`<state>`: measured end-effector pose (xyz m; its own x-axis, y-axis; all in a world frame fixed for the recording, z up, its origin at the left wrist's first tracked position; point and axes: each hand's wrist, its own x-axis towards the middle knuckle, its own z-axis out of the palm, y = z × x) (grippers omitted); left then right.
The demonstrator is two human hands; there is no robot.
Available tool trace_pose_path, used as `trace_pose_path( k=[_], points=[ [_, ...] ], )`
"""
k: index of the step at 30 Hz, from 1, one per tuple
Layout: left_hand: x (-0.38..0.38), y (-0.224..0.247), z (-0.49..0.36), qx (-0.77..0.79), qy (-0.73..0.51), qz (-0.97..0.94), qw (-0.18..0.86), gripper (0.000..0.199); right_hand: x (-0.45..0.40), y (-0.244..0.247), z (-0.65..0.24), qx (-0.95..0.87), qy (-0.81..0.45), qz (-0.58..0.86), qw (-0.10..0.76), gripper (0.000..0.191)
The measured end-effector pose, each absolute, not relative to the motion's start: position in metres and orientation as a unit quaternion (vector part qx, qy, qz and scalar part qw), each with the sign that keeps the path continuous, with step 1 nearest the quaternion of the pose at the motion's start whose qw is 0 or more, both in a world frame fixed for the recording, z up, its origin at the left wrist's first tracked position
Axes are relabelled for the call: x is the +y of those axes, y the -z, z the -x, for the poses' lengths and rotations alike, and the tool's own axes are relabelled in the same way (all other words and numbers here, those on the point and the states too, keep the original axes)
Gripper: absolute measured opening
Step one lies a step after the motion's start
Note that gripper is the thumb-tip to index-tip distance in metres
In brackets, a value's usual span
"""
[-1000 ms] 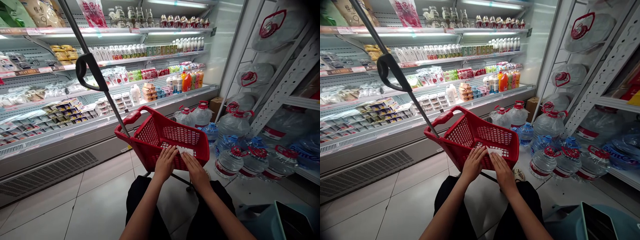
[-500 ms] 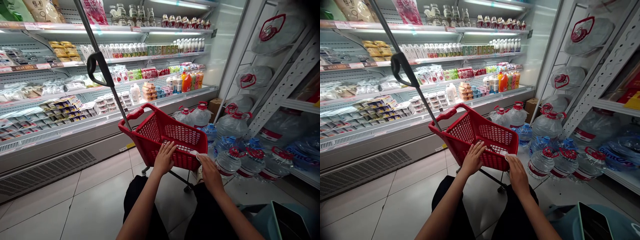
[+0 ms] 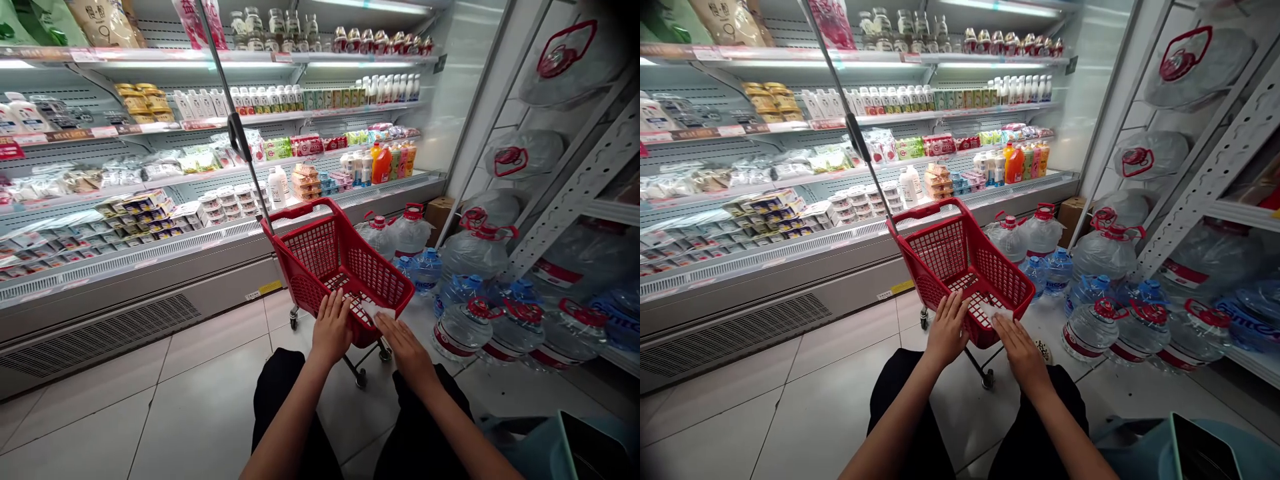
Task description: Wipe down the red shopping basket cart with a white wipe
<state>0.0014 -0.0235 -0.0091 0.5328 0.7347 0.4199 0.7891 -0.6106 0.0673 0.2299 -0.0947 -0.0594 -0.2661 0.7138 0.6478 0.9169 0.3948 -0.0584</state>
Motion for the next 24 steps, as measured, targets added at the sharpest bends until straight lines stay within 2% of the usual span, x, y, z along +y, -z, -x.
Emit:
trace_pose_path(
  k=[7,11,18,24],
  points=[
    [-0.05,0.038,-0.018,-0.447,0.213,0.864,0.095,0.098,-0.085,0.065,-0.184,-0.766,0.188,0.522,0.326,0.087],
    [-0.047,0.037,-0.006,-0.45,0.205,0.861,0.12,0.096,-0.083,0.064,-0.173,-0.787,0.184,0.498,0.314,0.086],
    [-0.043,0.032,-0.001,-0.457,0.211,0.856,0.118,0.092,-0.064,0.062,-0.234,-0.759,0.188,0.539,0.314,0.088],
    [-0.05,0.043,-0.021,-0.434,0.218,0.868,0.107,0.094,-0.069,0.066,-0.186,-0.778,0.183,0.508,0.32,0.084]
  ],
)
